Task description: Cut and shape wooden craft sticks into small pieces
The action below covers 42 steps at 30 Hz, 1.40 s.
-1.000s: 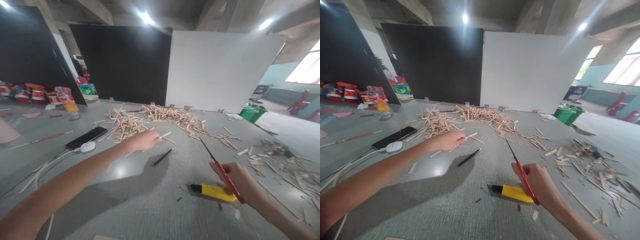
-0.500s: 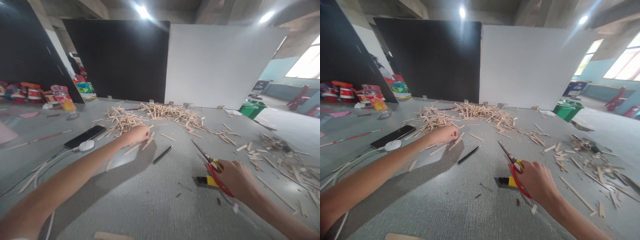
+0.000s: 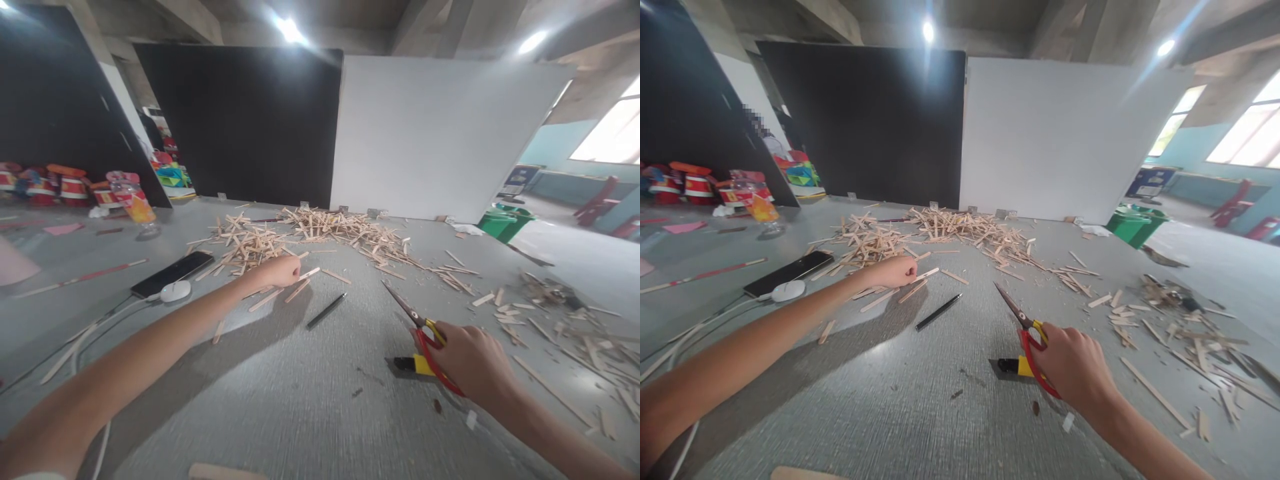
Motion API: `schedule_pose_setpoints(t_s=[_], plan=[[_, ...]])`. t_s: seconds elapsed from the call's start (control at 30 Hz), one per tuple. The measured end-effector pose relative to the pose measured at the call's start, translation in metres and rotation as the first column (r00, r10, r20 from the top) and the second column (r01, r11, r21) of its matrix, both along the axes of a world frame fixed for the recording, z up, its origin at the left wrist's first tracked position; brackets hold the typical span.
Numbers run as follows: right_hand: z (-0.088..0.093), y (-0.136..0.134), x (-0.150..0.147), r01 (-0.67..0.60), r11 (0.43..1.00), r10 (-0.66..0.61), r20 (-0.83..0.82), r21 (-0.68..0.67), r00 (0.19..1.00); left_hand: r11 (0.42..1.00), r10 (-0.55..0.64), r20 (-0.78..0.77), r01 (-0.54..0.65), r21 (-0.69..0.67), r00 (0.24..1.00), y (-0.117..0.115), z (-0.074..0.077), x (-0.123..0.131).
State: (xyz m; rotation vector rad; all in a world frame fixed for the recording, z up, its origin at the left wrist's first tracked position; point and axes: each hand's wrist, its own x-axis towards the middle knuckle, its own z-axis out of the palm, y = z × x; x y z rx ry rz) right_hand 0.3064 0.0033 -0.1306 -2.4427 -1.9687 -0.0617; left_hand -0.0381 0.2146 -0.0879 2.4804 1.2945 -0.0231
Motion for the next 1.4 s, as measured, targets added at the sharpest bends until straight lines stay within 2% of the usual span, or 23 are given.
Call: schedule_pose_setpoints(t_s=[0.2,0.43,0.57,0.67,0.83,0.97,1.07,1.27,1.4], plan=[[0.0,-0.001,0.0,0.002,1.0,-0.002,-0.004,0.002,1.0,0.984,-0.02,-0.163,-0.009,-0.176,0.986,0.0,0.01,-0.001],[-0.002,0.001,0.0,0.018,1.0,-0.018,0.01,0.008,1.0,0.955,-0.103,-0.197,0.042,-0.294,0.975,-0.005,0.003,0.003],[-0.004,0.002,0.001,0.011,1.0,-0.011,0.016,0.012,1.0,0.925,-0.161,-0.111,0.111,-0.362,0.981,-0.008,0.006,0.005],[-0.005,0.001,0.002,0.011,1.0,-0.012,0.023,0.015,1.0,0.879,-0.221,0.006,0.202,-0.433,0.975,-0.015,0.014,0.01],[-0.005,0.001,0.002,0.01,1.0,-0.01,0.026,0.021,1.0,0.772,-0.267,0.259,0.367,-0.519,0.928,-0.041,0.041,0.017],[-0.004,0.001,0.001,0.016,1.0,-0.016,0.026,0.026,1.0,0.737,-0.244,0.423,0.45,-0.505,0.873,-0.067,0.064,0.021],[-0.003,0.001,0.0,0.019,1.0,-0.02,0.025,0.025,0.999,0.714,-0.221,0.485,0.479,-0.51,0.846,-0.085,0.074,0.025],[-0.003,0.001,0.0,0.008,1.0,-0.009,0.022,0.026,1.0,0.672,-0.209,0.516,0.505,-0.541,0.831,-0.103,0.076,0.029],[-0.003,0.001,0.0,0.008,1.0,-0.008,0.026,0.026,1.0,0.718,-0.218,0.47,0.467,-0.516,0.855,-0.104,0.071,0.03]])
